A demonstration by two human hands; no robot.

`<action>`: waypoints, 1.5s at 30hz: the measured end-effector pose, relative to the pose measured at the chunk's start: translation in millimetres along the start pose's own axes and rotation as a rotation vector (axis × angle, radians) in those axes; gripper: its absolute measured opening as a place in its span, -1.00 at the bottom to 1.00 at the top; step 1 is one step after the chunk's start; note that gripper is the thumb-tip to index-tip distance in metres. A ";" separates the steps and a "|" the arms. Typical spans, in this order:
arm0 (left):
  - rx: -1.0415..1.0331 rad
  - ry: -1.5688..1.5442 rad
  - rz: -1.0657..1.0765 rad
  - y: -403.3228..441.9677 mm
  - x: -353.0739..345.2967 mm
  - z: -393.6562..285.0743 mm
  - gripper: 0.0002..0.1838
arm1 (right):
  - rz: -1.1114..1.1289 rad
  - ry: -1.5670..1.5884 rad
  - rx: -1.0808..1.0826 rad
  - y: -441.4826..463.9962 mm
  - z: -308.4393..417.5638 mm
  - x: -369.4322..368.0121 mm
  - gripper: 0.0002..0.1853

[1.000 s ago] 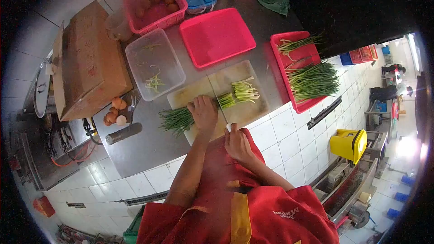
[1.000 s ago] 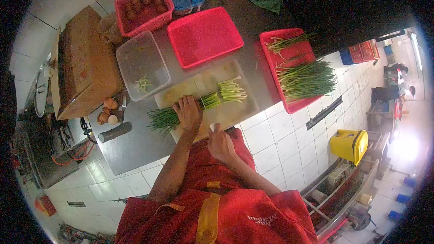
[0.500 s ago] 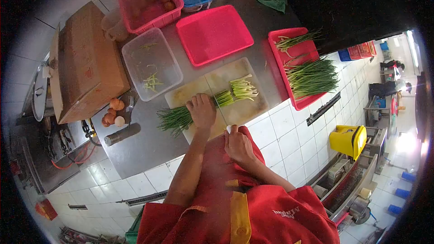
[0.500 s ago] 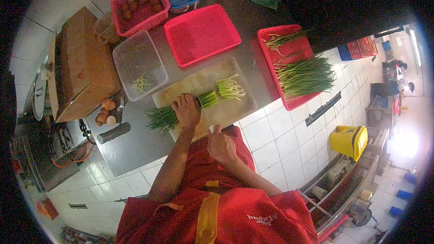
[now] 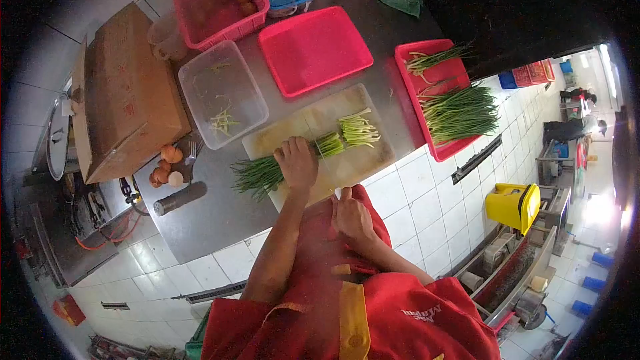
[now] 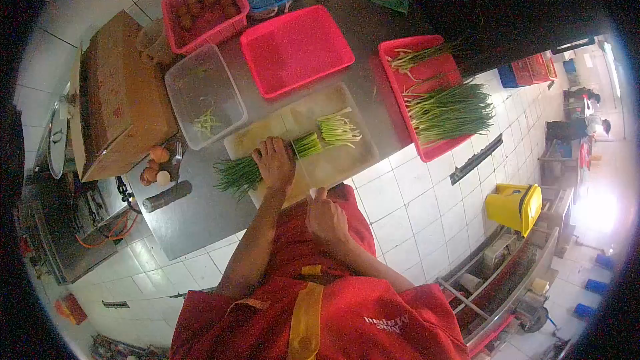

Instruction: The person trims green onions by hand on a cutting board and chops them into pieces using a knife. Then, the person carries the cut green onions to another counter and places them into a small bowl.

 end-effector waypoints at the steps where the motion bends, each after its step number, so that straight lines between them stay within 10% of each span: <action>1: 0.002 -0.008 -0.014 -0.2 -0.7 0.1 -0.77 | 0.000 0.001 0.000 -0.3 0.0 0.0 -0.65; 25: -0.030 0.042 0.012 1.9 4.3 -1.3 -0.79 | 0.120 -0.088 -0.034 18.5 0.1 0.2 -0.66; 45: 0.005 0.024 0.039 3.6 7.7 -4.2 -0.77 | -0.222 0.011 0.214 78.4 -1.5 -37.5 -0.68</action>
Point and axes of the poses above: each hand's wrist, its own y-axis towards the middle knuckle, its own x-axis out of the back of the hand, z = x × y, the point moved 1 cm from there along y, towards the middle knuckle, and after that the axes turned 11 degrees about -y, right-handed, at the moved point
